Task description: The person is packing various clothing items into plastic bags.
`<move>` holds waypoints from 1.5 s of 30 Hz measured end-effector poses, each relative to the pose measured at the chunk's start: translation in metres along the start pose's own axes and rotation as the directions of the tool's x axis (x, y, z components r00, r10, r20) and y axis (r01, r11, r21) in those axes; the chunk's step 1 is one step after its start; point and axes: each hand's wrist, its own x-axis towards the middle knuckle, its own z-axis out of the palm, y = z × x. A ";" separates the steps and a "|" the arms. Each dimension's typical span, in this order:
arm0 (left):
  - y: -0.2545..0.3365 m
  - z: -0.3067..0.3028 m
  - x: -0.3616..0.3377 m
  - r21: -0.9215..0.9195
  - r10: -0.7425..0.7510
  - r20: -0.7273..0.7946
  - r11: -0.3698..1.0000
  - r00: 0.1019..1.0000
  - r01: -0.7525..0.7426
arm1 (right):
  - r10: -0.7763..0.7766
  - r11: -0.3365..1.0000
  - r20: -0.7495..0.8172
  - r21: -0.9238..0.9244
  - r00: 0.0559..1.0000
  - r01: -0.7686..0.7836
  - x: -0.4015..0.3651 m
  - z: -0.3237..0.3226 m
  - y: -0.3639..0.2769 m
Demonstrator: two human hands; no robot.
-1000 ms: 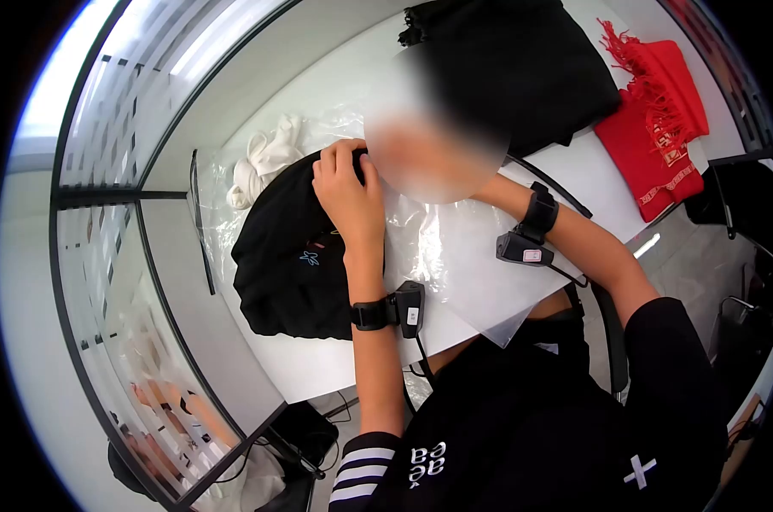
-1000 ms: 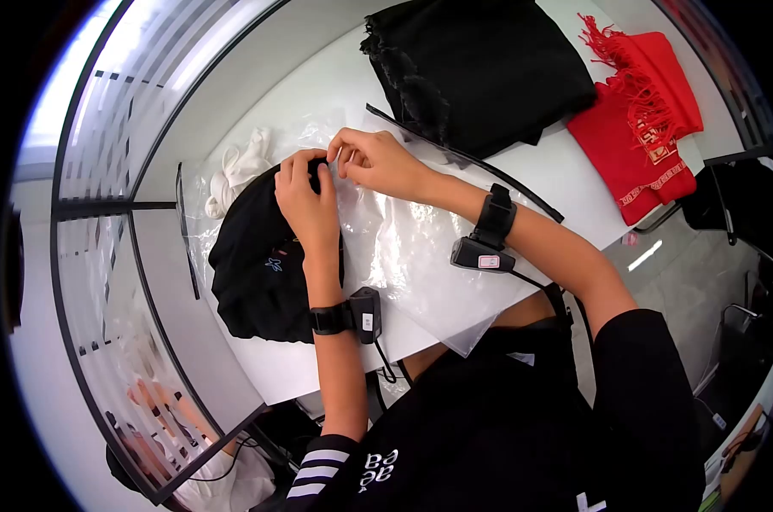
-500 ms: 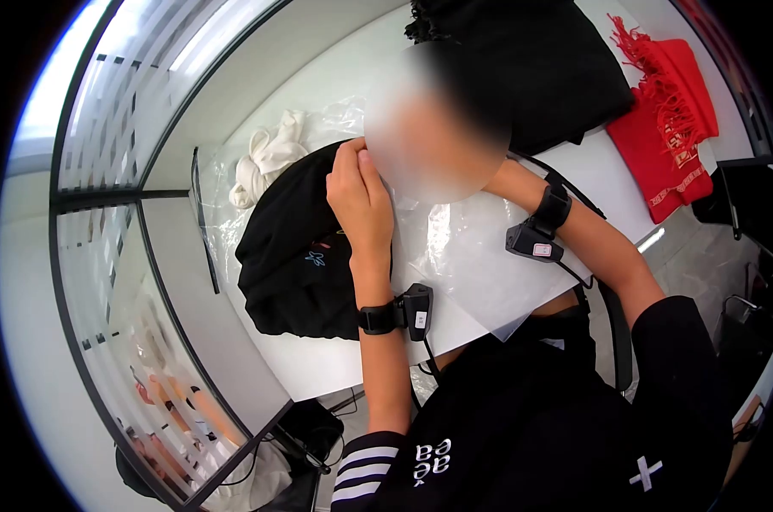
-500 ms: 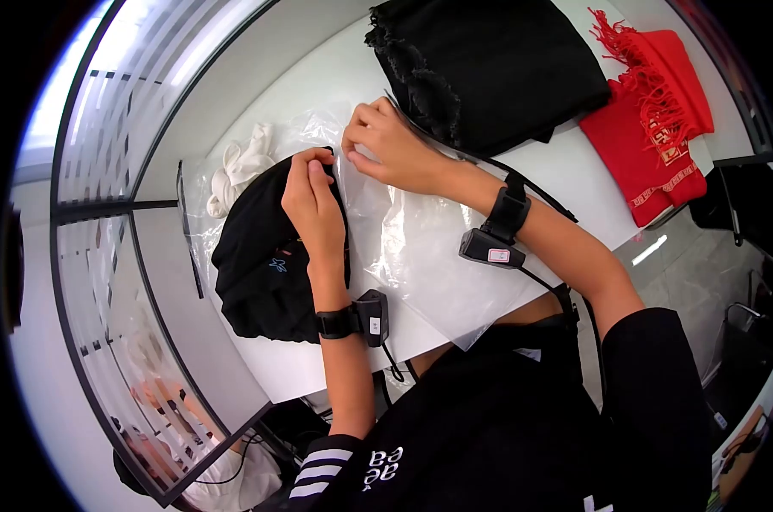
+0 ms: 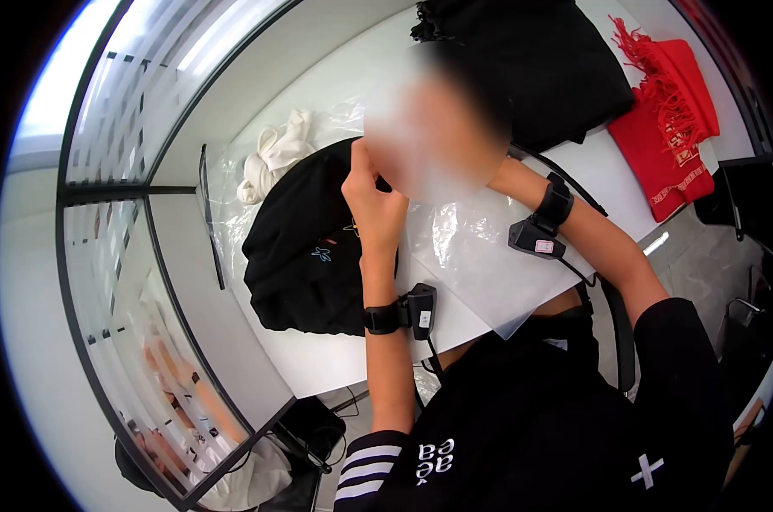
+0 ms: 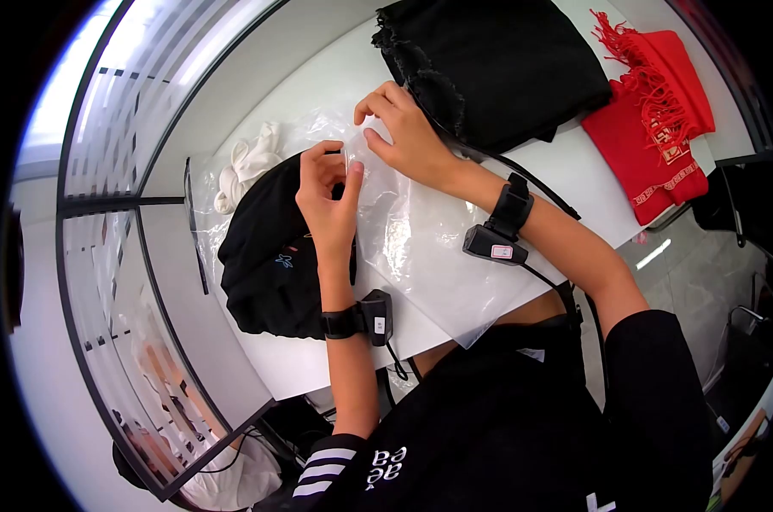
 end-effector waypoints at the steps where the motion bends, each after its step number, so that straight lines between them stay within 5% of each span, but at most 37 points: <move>1: -0.002 0.001 0.000 -0.066 0.019 0.017 0.998 1.000 -0.017 | 0.046 0.994 -0.017 0.099 0.999 -0.044 0.000 0.001 0.000; 9: -0.002 0.002 0.002 -0.047 0.065 0.208 0.997 0.976 -0.056 | 0.070 0.989 0.016 0.133 0.997 -0.071 0.000 0.004 0.005; 45: 0.001 0.005 0.000 0.026 0.057 0.310 0.997 0.949 -0.068 | 0.063 0.995 0.135 0.066 0.989 -0.072 -0.002 0.006 0.009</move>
